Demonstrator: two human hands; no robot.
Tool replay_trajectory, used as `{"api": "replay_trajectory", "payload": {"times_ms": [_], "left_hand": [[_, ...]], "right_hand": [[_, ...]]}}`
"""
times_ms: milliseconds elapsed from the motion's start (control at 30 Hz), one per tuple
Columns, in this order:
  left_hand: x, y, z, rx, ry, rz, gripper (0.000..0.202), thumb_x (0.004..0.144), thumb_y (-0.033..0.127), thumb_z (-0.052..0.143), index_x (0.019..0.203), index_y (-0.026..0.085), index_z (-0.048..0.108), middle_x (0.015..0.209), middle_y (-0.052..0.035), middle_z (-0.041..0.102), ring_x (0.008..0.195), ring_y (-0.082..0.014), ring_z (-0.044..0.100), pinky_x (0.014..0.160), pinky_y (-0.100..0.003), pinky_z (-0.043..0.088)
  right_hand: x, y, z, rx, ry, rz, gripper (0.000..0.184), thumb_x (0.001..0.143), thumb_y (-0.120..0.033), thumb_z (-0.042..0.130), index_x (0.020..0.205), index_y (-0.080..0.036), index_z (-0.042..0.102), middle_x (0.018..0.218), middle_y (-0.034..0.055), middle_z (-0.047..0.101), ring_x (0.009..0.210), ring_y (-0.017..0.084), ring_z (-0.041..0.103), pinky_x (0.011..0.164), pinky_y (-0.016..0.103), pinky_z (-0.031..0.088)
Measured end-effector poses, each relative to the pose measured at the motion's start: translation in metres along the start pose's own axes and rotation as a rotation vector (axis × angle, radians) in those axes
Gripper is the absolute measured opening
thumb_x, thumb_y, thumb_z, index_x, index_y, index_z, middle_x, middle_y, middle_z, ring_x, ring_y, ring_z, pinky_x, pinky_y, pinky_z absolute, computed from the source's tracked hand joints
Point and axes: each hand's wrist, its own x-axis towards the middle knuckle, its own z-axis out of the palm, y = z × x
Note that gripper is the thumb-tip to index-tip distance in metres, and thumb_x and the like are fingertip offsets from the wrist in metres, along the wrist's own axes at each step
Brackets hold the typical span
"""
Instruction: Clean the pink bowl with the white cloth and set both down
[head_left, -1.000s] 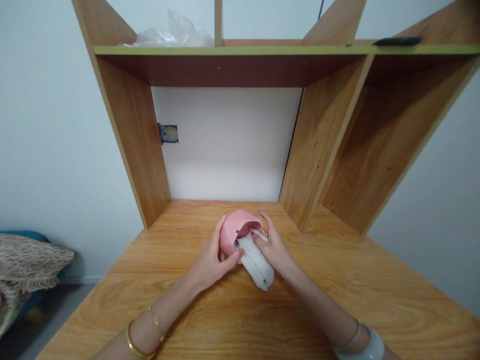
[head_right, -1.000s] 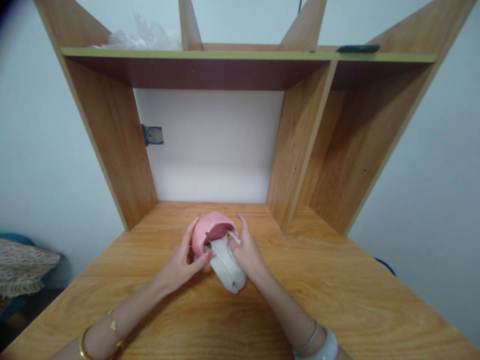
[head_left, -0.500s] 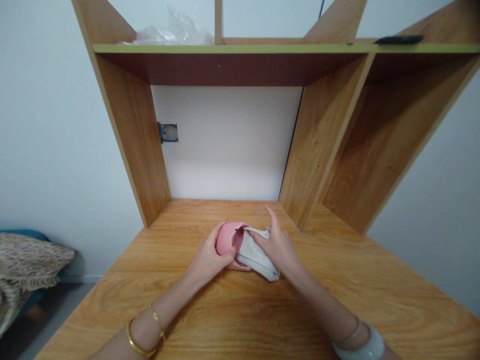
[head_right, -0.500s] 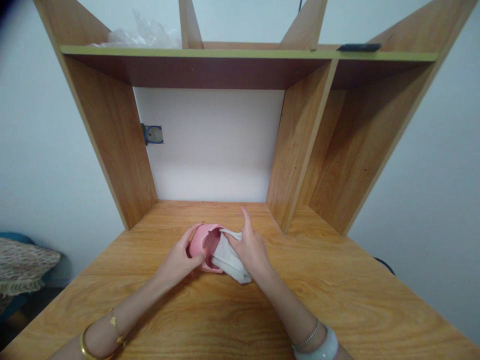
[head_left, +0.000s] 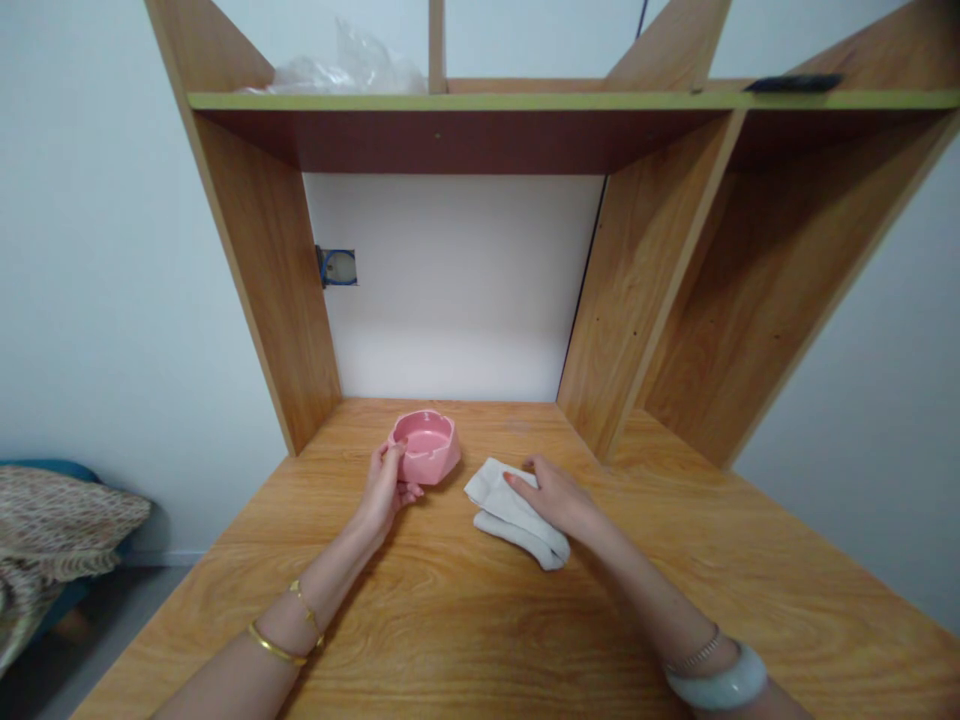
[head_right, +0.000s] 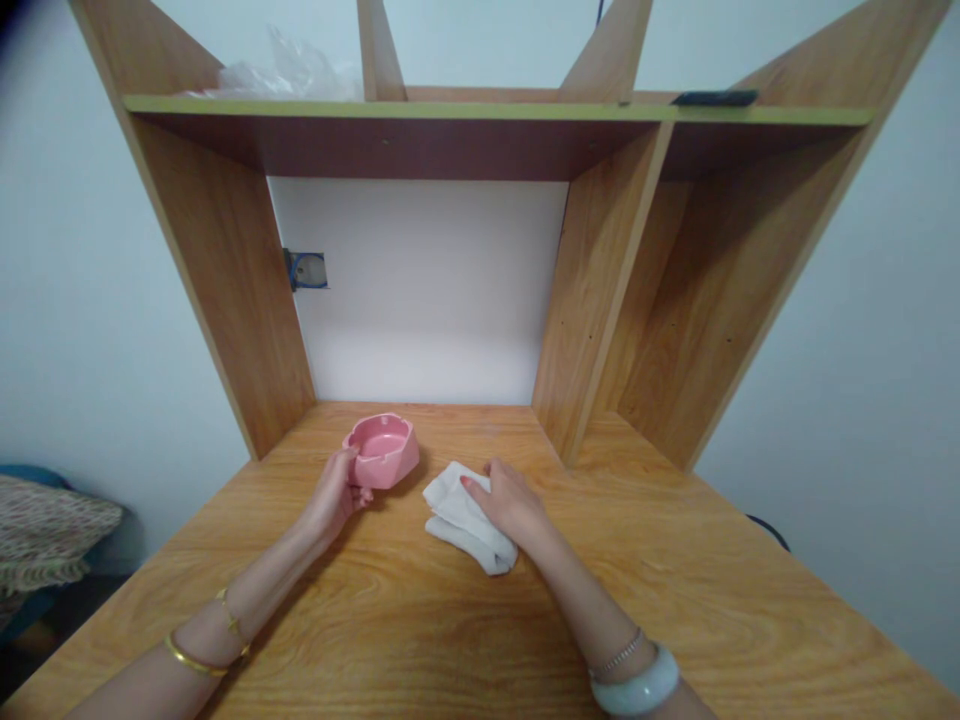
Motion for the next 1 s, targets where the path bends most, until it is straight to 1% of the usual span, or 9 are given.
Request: {"api": "replay_trajectory", "payload": {"times_ms": [167,267,367,533,633,733,833,933,1000], "left_hand": [[0.0,0.002,0.002,-0.018,-0.022,0.046,0.037,0.074,0.045,0.05,0.098,0.02,0.037,0.052,0.0083,0.05,0.031,-0.0059,0.045,0.032,-0.014,0.036],[-0.002,0.002,0.004,-0.014,-0.049,0.061,0.035,0.076,0.042,0.049,0.1,0.021,0.036,0.052,0.0089,0.049,0.03,-0.0058,0.045,0.033,-0.015,0.037],[-0.004,0.0,0.006,-0.013,-0.092,0.05,0.039,0.076,0.041,0.05,0.106,0.021,0.033,0.055,0.0087,0.05,0.031,-0.0061,0.045,0.034,-0.016,0.037],[-0.011,-0.003,0.012,0.066,-0.173,0.07,0.056,0.075,0.045,0.052,0.117,0.02,0.025,0.052,0.0074,0.053,0.03,-0.0075,0.046,0.034,-0.015,0.035],[-0.018,-0.003,0.016,0.147,-0.253,0.101,0.066,0.074,0.047,0.055,0.123,0.019,0.021,0.046,0.0086,0.05,0.032,-0.0088,0.047,0.035,-0.015,0.034],[-0.026,-0.002,0.021,0.195,-0.322,0.14,0.071,0.072,0.048,0.058,0.125,0.019,0.021,0.048,0.0096,0.049,0.032,-0.0063,0.042,0.035,-0.015,0.031],[-0.029,-0.004,0.022,0.246,-0.382,0.159,0.077,0.07,0.048,0.061,0.128,0.019,0.019,0.054,0.0086,0.049,0.035,-0.0051,0.039,0.036,-0.015,0.03],[-0.026,-0.006,0.02,0.289,-0.451,0.174,0.08,0.072,0.048,0.059,0.133,0.02,0.015,0.069,0.0023,0.057,0.046,-0.0067,0.045,0.042,-0.017,0.032],[-0.022,-0.006,0.016,0.358,-0.459,0.232,0.072,0.074,0.049,0.057,0.131,0.019,0.025,0.082,-0.0029,0.06,0.056,-0.0089,0.05,0.049,-0.019,0.035]], "right_hand": [[-0.011,-0.018,0.012,0.202,-0.107,-0.194,0.018,0.078,-0.036,0.051,0.083,-0.019,0.053,0.083,0.0033,0.06,0.077,0.017,0.055,0.068,0.028,0.04],[-0.022,-0.036,0.023,0.331,-0.177,-0.283,0.018,0.077,-0.036,0.053,0.084,-0.019,0.052,0.078,0.0008,0.059,0.07,0.014,0.053,0.063,0.026,0.04],[-0.027,-0.047,0.03,0.452,-0.179,-0.29,0.021,0.081,-0.039,0.047,0.087,-0.019,0.048,0.068,-0.002,0.055,0.06,0.012,0.05,0.055,0.024,0.038],[-0.018,-0.044,0.024,0.608,0.038,-0.195,0.03,0.082,-0.043,0.041,0.1,-0.019,0.041,0.059,-0.0066,0.046,0.054,0.012,0.047,0.052,0.024,0.038],[-0.017,-0.044,0.016,0.669,0.009,-0.107,0.046,0.081,-0.046,0.039,0.115,-0.016,0.033,0.049,-0.01,0.042,0.041,0.011,0.041,0.04,0.021,0.032],[-0.019,-0.046,0.011,0.672,-0.024,-0.082,0.045,0.078,-0.039,0.041,0.117,-0.016,0.035,0.044,-0.0105,0.043,0.035,0.01,0.04,0.035,0.019,0.03],[-0.017,-0.044,0.007,0.647,-0.014,-0.072,0.042,0.073,-0.027,0.039,0.113,-0.015,0.043,0.043,-0.0098,0.045,0.033,0.009,0.043,0.033,0.018,0.03],[-0.007,-0.032,0.001,0.568,0.008,-0.022,0.046,0.071,-0.024,0.034,0.113,-0.011,0.047,0.036,-0.0097,0.043,0.03,0.011,0.044,0.032,0.018,0.03],[0.001,-0.019,-0.007,0.46,0.07,0.04,0.049,0.072,-0.024,0.032,0.116,-0.009,0.047,0.031,-0.0095,0.04,0.03,0.013,0.044,0.033,0.019,0.03]]}}
